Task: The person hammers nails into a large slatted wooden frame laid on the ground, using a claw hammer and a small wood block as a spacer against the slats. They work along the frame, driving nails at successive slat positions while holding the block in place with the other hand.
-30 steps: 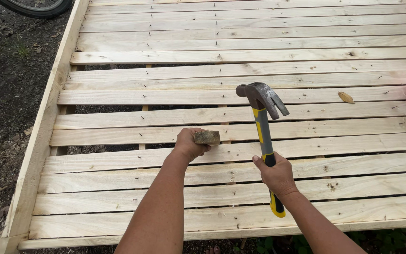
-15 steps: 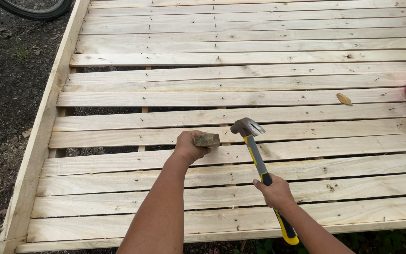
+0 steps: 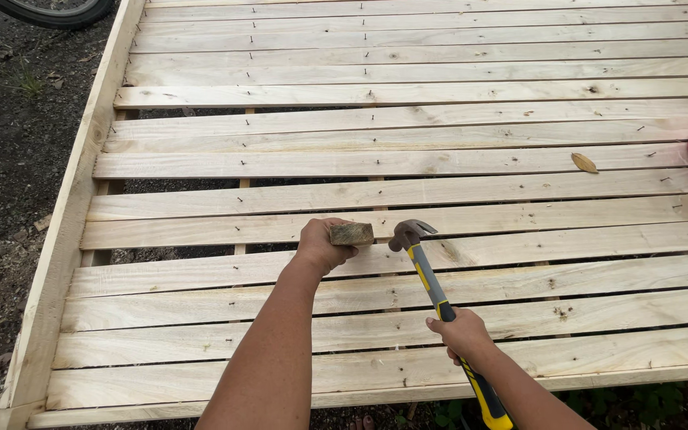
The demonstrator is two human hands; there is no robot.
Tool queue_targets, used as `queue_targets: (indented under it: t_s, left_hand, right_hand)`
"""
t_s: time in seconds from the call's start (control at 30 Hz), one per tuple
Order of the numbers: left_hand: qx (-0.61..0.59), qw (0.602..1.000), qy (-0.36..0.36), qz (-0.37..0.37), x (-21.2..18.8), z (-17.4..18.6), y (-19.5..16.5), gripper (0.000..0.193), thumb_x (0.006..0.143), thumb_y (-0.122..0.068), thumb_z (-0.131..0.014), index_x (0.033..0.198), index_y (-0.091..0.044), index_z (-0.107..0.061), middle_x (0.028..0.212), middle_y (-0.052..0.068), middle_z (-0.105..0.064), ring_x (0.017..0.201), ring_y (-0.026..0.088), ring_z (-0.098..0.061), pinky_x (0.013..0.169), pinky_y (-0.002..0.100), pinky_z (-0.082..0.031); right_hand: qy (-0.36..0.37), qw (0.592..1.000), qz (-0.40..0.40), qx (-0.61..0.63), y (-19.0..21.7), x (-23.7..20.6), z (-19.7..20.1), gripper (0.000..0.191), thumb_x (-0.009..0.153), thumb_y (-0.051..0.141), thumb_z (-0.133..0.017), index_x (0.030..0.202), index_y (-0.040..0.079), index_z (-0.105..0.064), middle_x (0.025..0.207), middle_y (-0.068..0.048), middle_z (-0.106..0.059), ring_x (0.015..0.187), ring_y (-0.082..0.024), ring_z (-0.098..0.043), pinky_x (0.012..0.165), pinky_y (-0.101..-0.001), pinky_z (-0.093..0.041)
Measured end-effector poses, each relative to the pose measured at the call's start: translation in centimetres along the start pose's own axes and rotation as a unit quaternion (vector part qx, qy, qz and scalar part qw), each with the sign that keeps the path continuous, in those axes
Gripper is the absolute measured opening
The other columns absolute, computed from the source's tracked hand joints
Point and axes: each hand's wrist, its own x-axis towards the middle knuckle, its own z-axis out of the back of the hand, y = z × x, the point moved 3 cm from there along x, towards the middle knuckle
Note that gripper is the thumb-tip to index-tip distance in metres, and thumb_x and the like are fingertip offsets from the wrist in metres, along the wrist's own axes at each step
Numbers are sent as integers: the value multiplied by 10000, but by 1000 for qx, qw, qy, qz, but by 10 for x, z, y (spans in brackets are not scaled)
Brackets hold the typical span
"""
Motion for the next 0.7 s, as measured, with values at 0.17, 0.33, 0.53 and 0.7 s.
queue_targets:
  t_s: [0.17,0.33,0.53,0.7]
  left_hand:
    - [1,1000,5,18,6,1,-1,367,756,12,-852,1085,-135,-779,930,31,-771,705,98,-675,663,270,-630]
    - [16,1000,1,2,13,-3,4,349,761,-10,-857,1076,-139,-778,998,1,-768,822,95,-722,777,227,-646]
    - [-12,999,-18,-26,8,-16,18,317,766,5,-835,1048,-133,-794,1047,21,-792,924,121,-745,849,252,-642]
    - [-6,994,-63,-91,-14,-35,24,330,766,-1,-839,1047,-172,-807,1016,10,-798,902,118,-747,837,258,-610]
  right_hand:
    - [-124,979,160,-20,3,2,2,366,909,309,-785,808,-6,-629,563,-74,-555,443,-164,-507,429,-356,-465]
    - [-46,989,-47,-133,-21,9,-10,202,916,203,-715,1073,119,-618,621,-71,-603,471,-210,-579,465,-398,-495]
    - [-33,991,-37,-124,-26,18,-9,223,913,193,-729,1045,26,-663,598,-83,-567,415,-216,-519,410,-397,-446]
    - [-30,988,-13,-151,-22,15,-6,243,907,216,-741,1029,35,-633,576,-100,-569,403,-237,-531,411,-408,-465]
